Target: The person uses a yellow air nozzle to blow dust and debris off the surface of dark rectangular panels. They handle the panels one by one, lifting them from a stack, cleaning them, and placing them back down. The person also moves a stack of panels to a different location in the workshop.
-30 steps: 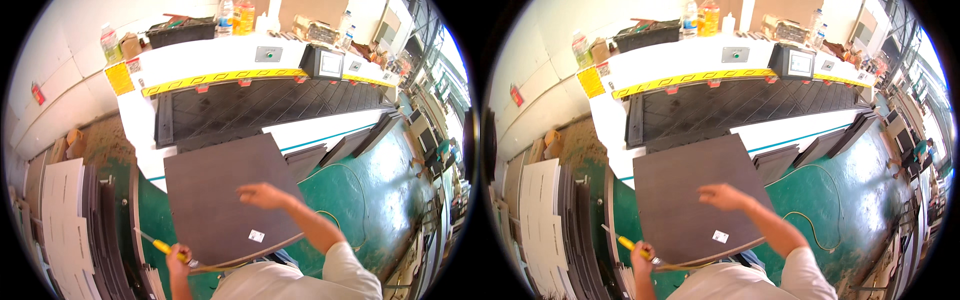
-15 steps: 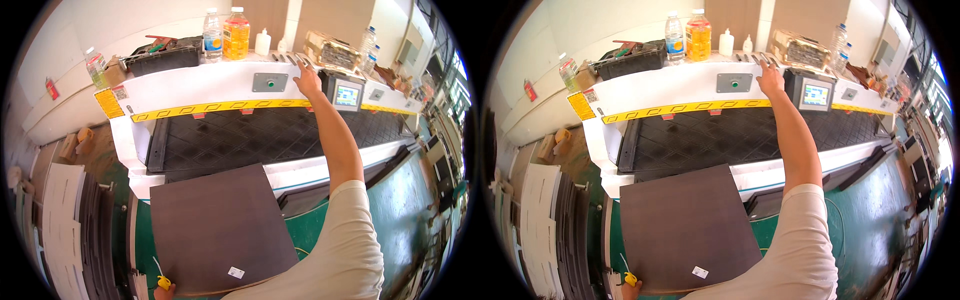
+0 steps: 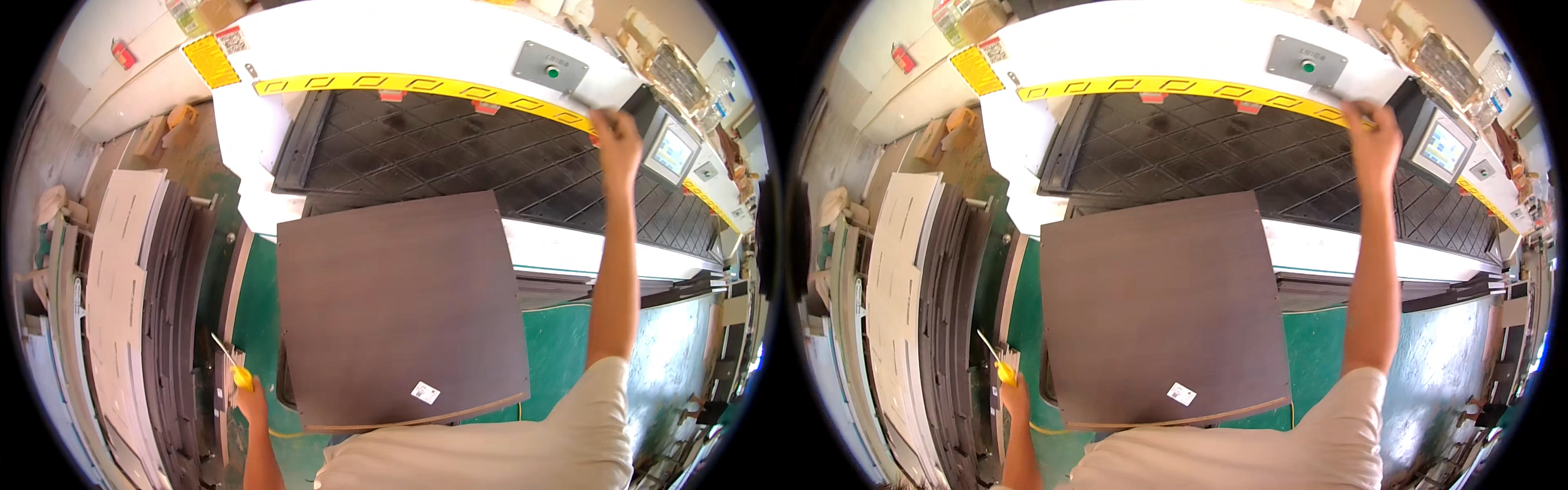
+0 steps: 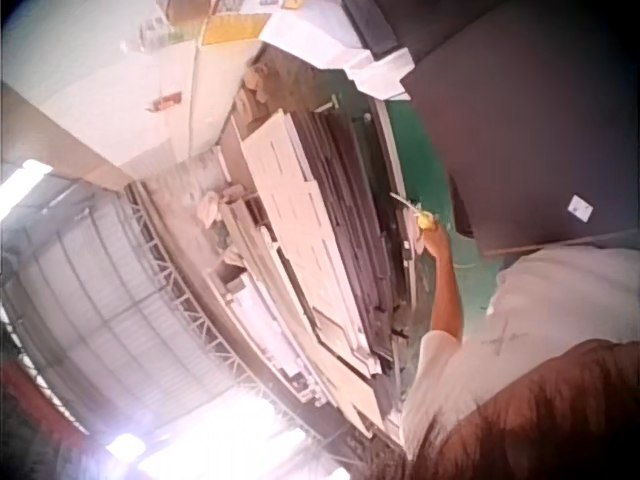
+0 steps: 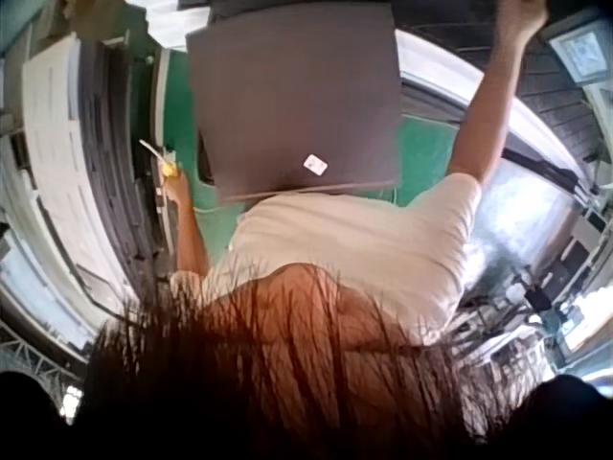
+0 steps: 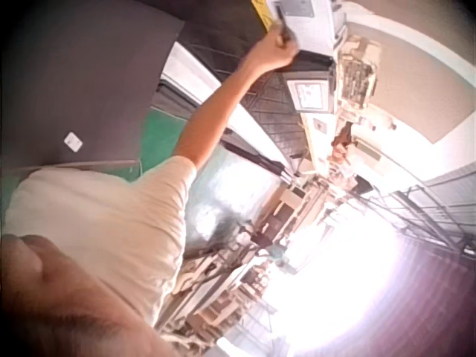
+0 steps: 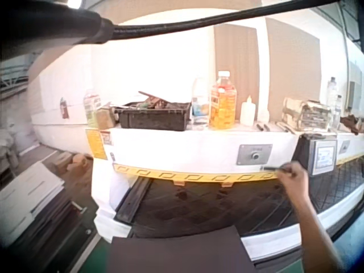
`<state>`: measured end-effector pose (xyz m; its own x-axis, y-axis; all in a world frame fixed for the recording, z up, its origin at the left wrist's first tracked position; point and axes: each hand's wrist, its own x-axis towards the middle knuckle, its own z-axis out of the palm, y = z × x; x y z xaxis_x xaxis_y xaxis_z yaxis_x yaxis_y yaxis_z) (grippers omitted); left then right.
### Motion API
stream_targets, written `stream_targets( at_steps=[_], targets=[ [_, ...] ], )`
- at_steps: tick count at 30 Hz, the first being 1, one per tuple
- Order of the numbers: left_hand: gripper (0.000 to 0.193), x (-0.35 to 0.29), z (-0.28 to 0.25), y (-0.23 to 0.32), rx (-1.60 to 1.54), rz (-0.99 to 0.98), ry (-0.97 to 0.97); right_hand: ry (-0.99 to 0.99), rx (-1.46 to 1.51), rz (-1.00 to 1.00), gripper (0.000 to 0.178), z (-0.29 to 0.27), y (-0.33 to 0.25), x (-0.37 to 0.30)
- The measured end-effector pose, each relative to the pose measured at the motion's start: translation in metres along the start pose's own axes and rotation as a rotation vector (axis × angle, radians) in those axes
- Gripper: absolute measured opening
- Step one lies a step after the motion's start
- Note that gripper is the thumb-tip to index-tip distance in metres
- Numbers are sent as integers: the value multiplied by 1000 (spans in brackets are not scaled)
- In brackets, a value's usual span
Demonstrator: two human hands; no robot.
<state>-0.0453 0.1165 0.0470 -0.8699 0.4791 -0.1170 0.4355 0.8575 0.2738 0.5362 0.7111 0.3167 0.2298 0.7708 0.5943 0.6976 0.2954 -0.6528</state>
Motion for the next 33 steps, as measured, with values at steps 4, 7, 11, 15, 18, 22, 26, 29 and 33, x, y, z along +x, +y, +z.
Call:
stream_targets(
  at_steps=[4,7,11,15,18,22,26,29,33],
  targets=[
    [49,51,71,28,-559,-216,-207,-483,839,650,11,84,13,-145],
    [53,38,93,70,-225,-190,-20,-558,909,904,16,163,-7,-240],
    [49,30,74,101,-95,-330,-24,-788,379,419,18,252,-61,-333],
    [45,32,76,102,-37,-316,-25,-732,189,-172,11,327,-143,-399],
    [45,34,82,94,-39,-254,12,-624,169,-239,11,366,-166,-431],
    [45,30,82,87,-52,-238,51,-548,-95,-333,6,349,-89,-378],
    [46,31,90,71,7,-252,38,-385,-503,-222,9,266,68,-259],
    [47,42,94,79,-2,-215,16,-317,-667,298,20,175,212,-180],
    [47,33,87,86,-8,-249,13,-256,-411,314,24,171,205,-170]
  ],
)
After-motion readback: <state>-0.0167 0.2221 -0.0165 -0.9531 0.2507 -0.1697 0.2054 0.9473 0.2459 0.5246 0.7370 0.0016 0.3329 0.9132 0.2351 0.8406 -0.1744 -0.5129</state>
